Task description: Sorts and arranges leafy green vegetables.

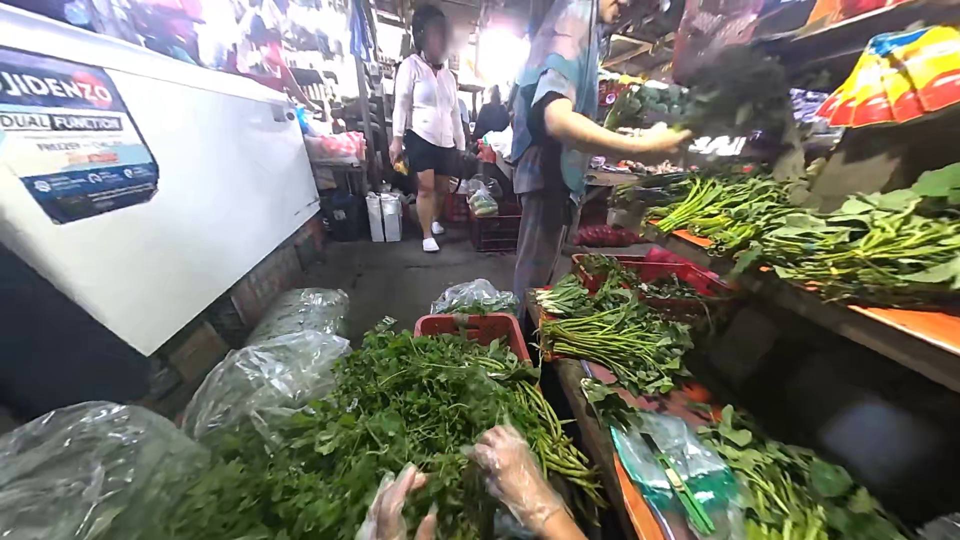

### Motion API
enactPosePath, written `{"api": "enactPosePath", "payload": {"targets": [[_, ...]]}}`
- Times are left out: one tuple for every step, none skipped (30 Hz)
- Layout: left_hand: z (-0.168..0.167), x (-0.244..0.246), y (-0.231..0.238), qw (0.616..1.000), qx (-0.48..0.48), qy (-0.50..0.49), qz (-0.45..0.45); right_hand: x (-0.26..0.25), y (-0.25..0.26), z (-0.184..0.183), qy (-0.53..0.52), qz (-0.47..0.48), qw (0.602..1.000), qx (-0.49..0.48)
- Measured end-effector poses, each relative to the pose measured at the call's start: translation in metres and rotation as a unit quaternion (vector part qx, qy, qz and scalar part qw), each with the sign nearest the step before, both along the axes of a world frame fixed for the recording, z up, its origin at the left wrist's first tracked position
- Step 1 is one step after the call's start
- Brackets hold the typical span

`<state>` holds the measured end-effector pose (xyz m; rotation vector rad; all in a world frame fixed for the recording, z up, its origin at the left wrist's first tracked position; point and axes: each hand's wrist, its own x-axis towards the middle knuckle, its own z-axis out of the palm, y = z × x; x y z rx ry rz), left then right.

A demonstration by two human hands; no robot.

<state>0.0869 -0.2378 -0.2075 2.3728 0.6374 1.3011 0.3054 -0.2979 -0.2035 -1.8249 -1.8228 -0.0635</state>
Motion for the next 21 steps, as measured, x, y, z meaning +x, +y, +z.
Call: {"api": "enactPosePath", "payload": {"targets": [[0.004,-0.005,-0.002,1.000,-0.003,-0.009,0.010,0.008,-0.004,0.004,-0.003,-0.027,1.000,0.009],[0.006,-0.012,-0.004,0.999,-0.014,-0.013,0.026,0.014,-0.011,0.006,-0.010,-0.058,0.998,0.023],[0.006,-0.022,-0.006,0.998,-0.032,-0.014,0.045,0.020,-0.017,0.007,-0.013,-0.083,0.996,0.037],[0.002,-0.032,-0.003,0.996,-0.039,-0.017,0.077,0.026,-0.022,0.007,-0.016,-0.096,0.994,0.050],[-0.004,-0.042,0.000,0.992,-0.049,-0.021,0.111,0.034,-0.026,0.006,-0.019,-0.099,0.993,0.054],[-0.011,-0.053,0.002,0.988,-0.074,-0.023,0.137,0.042,-0.029,0.003,-0.021,-0.095,0.994,0.048],[-0.017,-0.063,0.003,0.982,-0.108,-0.020,0.155,0.048,-0.033,-0.002,-0.023,-0.087,0.996,0.028],[-0.022,-0.072,0.003,0.975,-0.147,-0.018,0.169,0.052,-0.038,-0.008,-0.023,-0.079,0.997,-0.001],[-0.026,-0.082,0.005,0.967,-0.181,-0.012,0.181,0.053,-0.042,-0.012,-0.018,-0.069,0.997,-0.029],[-0.029,-0.090,0.008,0.959,-0.207,-0.007,0.192,0.055,-0.044,-0.019,-0.015,-0.057,0.997,-0.044],[-0.031,-0.096,0.013,0.952,-0.231,-0.003,0.200,0.056,-0.047,-0.024,-0.009,-0.047,0.997,-0.054],[-0.032,-0.100,0.019,0.947,-0.247,-0.003,0.208,0.056,-0.048,-0.029,0.000,-0.040,0.998,-0.058],[-0.029,-0.103,0.029,0.942,-0.260,-0.005,0.214,0.056,-0.049,-0.032,0.013,-0.036,0.997,-0.063],[-0.024,-0.106,0.041,0.936,-0.276,-0.005,0.220,0.054,-0.048,-0.034,0.020,-0.033,0.997,-0.064],[-0.017,-0.110,0.055,0.928,-0.294,-0.002,0.230,0.050,-0.045,-0.035,0.023,-0.034,0.997,-0.070],[-0.006,-0.111,0.073,0.920,-0.314,0.000,0.234,0.047,-0.043,-0.033,0.026,-0.046,0.995,-0.080],[0.007,-0.107,0.094,0.914,-0.335,-0.001,0.229,0.045,-0.044,-0.028,0.024,-0.064,0.993,-0.092],[0.020,-0.100,0.117,0.909,-0.355,-0.001,0.218,0.043,-0.045,-0.022,0.024,-0.083,0.991,-0.107],[0.030,-0.093,0.145,0.904,-0.371,0.000,0.212,0.042,-0.044,-0.018,0.029,-0.099,0.986,-0.129],[0.031,-0.087,0.175,0.898,-0.386,0.003,0.212,0.044,-0.042,-0.016,0.037,-0.103,0.983,-0.144],[0.025,-0.083,0.203,0.888,-0.402,0.012,0.223,0.045,-0.041,-0.015,0.051,-0.096,0.981,-0.161]]}}
